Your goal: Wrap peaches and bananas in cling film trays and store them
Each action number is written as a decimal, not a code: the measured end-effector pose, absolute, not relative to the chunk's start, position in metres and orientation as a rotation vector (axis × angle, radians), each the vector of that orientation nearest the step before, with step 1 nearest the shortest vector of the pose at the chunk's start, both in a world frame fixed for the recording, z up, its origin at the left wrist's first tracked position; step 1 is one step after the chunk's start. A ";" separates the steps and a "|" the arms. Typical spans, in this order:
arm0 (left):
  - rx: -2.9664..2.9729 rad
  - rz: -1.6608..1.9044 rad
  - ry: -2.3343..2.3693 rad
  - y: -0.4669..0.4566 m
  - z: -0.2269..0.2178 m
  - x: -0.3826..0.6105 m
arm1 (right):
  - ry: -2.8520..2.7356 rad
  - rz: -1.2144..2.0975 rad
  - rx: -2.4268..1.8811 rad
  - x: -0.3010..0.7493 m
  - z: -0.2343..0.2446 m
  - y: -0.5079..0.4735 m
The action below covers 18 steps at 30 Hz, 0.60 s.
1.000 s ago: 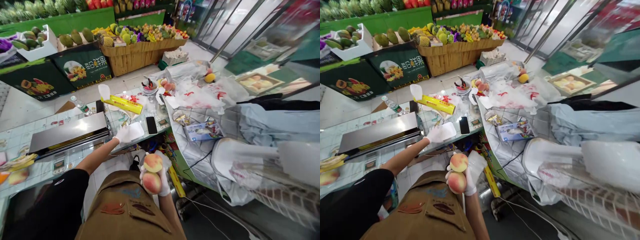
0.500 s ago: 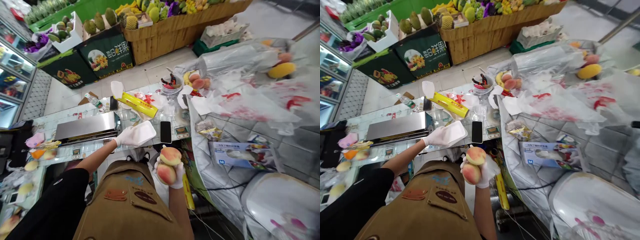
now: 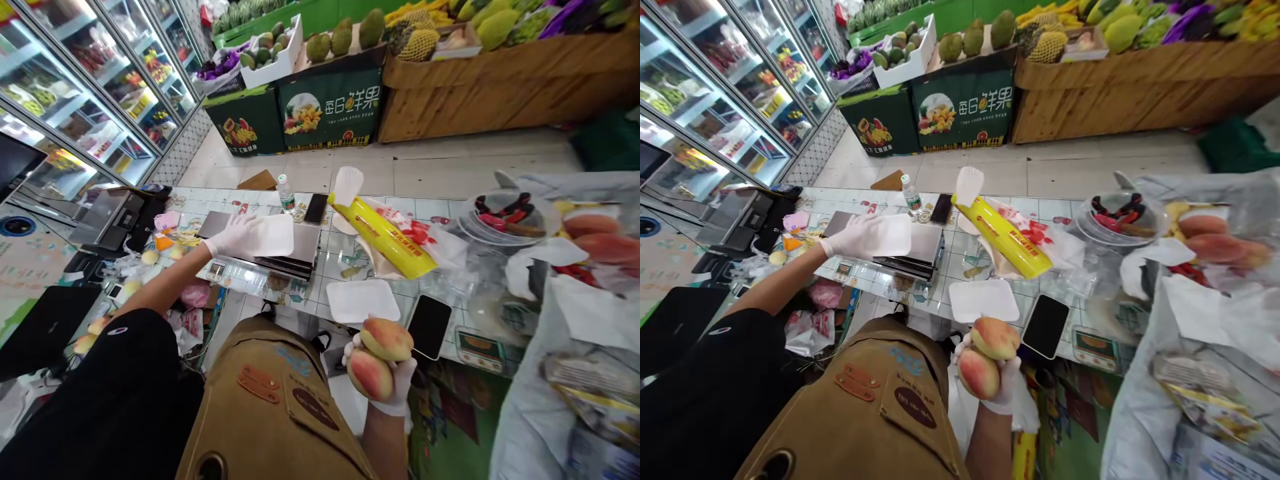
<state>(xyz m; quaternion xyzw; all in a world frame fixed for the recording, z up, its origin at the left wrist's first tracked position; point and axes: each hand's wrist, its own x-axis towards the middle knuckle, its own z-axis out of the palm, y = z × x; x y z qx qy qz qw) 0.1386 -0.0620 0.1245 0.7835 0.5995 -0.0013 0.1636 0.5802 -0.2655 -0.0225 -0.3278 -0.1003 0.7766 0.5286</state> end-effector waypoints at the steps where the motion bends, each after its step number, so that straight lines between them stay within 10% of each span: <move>1: 2.235 -0.039 1.732 -0.053 0.124 0.120 | -0.240 1.850 -0.795 0.569 -0.021 -0.262; 18: 2.362 -0.074 1.228 0.039 0.072 0.027 | -0.212 1.860 -0.922 0.314 0.029 -0.240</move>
